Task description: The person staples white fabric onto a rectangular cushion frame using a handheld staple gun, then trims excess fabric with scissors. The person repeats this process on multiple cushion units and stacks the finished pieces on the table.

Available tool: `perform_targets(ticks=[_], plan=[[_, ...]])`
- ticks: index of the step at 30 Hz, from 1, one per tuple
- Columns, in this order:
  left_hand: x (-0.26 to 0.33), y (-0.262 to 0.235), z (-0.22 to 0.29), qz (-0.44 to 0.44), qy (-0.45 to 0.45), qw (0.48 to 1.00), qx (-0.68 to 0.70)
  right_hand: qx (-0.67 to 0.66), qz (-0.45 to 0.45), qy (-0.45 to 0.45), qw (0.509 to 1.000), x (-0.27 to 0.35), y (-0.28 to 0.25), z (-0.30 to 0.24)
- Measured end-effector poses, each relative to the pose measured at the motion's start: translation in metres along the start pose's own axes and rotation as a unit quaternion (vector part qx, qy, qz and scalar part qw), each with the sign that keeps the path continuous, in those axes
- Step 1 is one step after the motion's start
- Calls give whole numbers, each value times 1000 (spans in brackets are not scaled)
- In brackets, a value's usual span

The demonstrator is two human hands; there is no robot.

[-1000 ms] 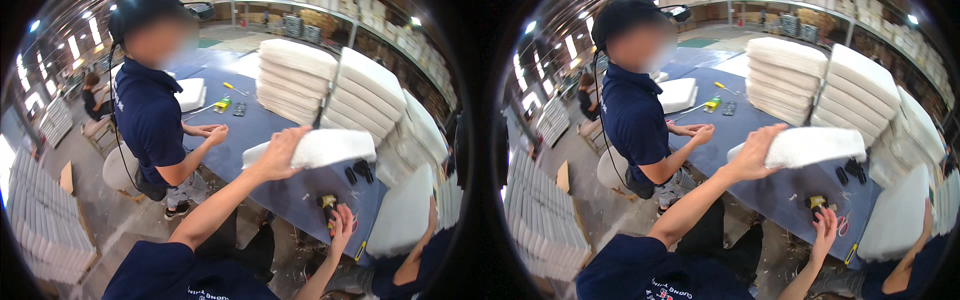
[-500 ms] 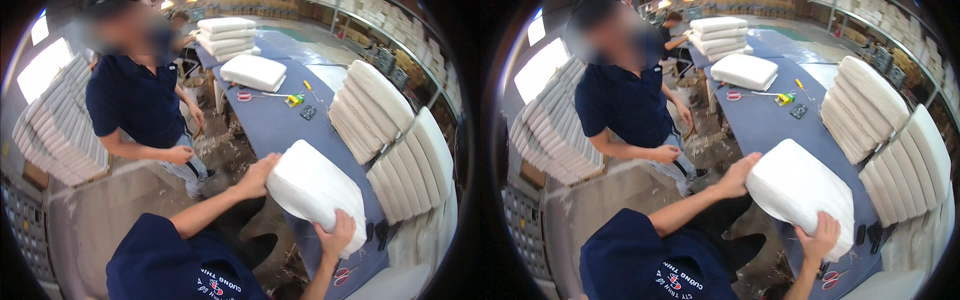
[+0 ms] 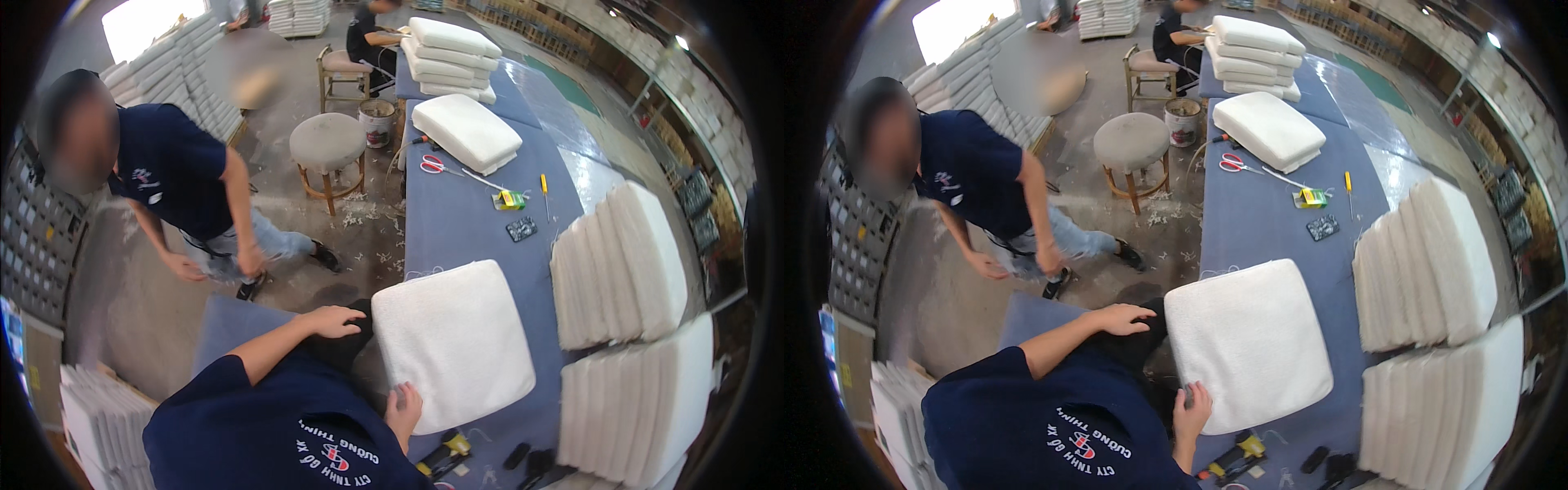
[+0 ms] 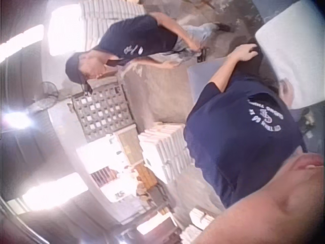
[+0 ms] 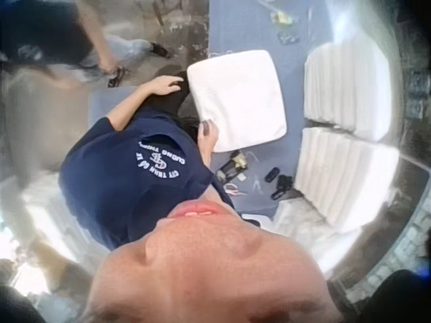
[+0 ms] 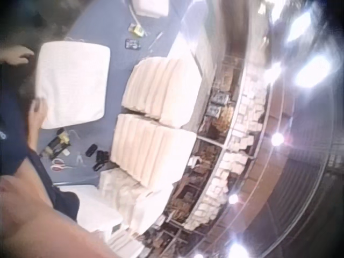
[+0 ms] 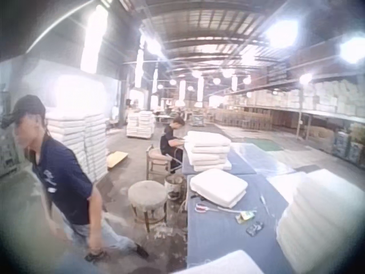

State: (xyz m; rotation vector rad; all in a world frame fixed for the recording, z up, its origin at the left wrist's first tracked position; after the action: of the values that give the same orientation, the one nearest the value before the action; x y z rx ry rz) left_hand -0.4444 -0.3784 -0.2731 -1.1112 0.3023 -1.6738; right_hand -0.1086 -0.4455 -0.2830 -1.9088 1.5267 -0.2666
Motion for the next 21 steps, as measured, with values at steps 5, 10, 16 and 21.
perform_targets(ticks=[5, 10, 16, 21], plan=[[39, 10, -52, 93, -172, 979, 57, -54, -85, 54, 993, -66, -97, 100], [84, 43, -91, 160, -294, 923, 189, -8, -120, 27, 992, -188, -177, 155], [35, 31, -55, 191, -229, 927, 227, -39, -83, 46, 995, -259, -201, 167], [-77, -7, -9, 149, -56, 974, 161, -24, 46, 168, 984, -131, -188, 171]])
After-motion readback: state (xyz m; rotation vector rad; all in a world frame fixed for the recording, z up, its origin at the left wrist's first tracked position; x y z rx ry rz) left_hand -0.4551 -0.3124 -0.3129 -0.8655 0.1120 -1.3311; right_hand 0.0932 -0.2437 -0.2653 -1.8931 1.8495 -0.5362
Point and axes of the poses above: each hand's wrist, its own x-axis away from the middle knuckle, its own y-axis out of the palm, z = x × y, the point moved 5 cm from there along -x, towards the middle knuckle, and after that the axes turned 12 degrees about -y, right-handed, at the moved point
